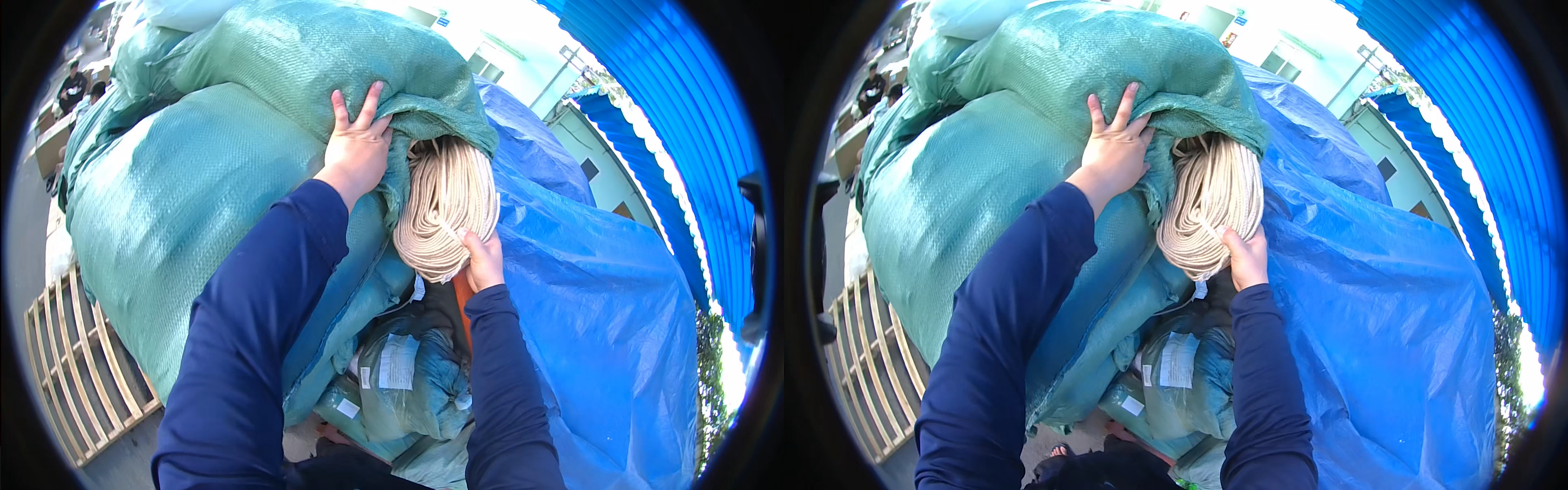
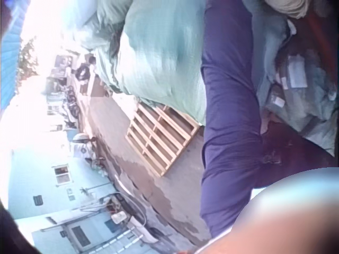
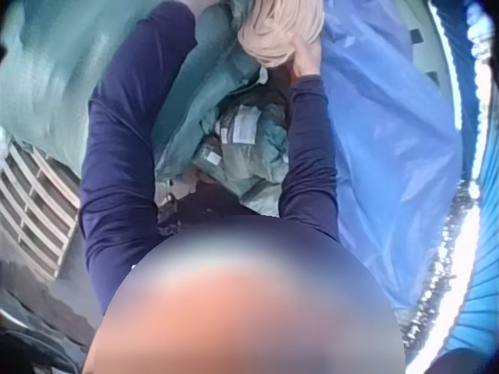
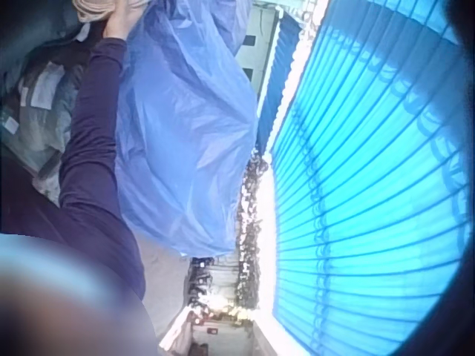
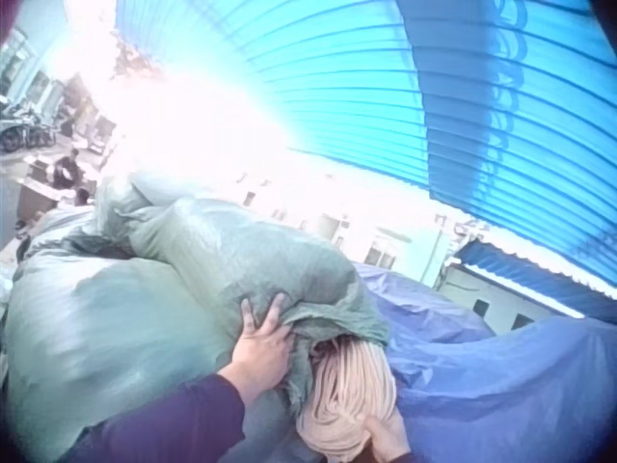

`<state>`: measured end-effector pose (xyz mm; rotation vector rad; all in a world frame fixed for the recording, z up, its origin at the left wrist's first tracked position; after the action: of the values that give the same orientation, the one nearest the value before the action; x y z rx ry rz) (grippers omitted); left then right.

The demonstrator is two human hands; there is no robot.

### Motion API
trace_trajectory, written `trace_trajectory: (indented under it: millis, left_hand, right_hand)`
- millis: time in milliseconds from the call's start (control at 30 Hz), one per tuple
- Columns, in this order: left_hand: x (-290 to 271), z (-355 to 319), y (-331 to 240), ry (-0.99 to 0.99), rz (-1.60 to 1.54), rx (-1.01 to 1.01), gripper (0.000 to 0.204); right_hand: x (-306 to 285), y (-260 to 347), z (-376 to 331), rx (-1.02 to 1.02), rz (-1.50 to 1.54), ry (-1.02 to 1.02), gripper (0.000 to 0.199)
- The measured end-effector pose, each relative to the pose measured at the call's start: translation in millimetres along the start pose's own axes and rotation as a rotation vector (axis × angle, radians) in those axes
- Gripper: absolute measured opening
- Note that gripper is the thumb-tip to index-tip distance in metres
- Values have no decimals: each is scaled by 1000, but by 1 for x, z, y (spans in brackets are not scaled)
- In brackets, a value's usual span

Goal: The person gathers a coiled rope and places it on top of a large green sack. They then fold the sack's opening over the rope and tie the sack closed using a string, securing the contents.

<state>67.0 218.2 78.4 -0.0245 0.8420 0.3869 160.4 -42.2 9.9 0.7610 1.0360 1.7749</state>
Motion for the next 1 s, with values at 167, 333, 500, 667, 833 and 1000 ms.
trace_trajectory:
  millis: [167, 333, 500, 667, 833, 1000]
  left_hand:
    - [-51, -17, -22, -86, -78, -14, 47]
    - [-114, -41, -104, -545, -211, 348, 23]
    - [-32, 63, -113, -280, 279, 312, 66]
    - [44, 154, -76, -76, 600, 154, 74]
    - [48, 197, -57, -196, 650, 92, 93]
    - [68, 213, -43, -173, 613, 133, 136]
  right_hand:
    - [2, -20, 2, -13, -28, 19, 52]
    - [6, -18, -2, -39, -85, -18, 50]
    - [4, -17, 4, -44, -123, 27, 69]
    - [6, -8, 44, -35, 264, 166, 73]
    - [-62, -11, 66, 65, 339, 286, 71]
    - [-159, -37, 96, 152, 173, 338, 88]
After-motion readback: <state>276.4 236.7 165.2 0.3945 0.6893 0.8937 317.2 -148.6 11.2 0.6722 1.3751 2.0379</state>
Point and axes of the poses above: each hand's wrist, its own z-axis towards the middle knuckle, its own x-axis out of the palm, y = z × x, the point moved 9 cm from there along z, towards the middle knuckle, and after that the axes turned 5 degrees about -y, right-handed, at the moved point
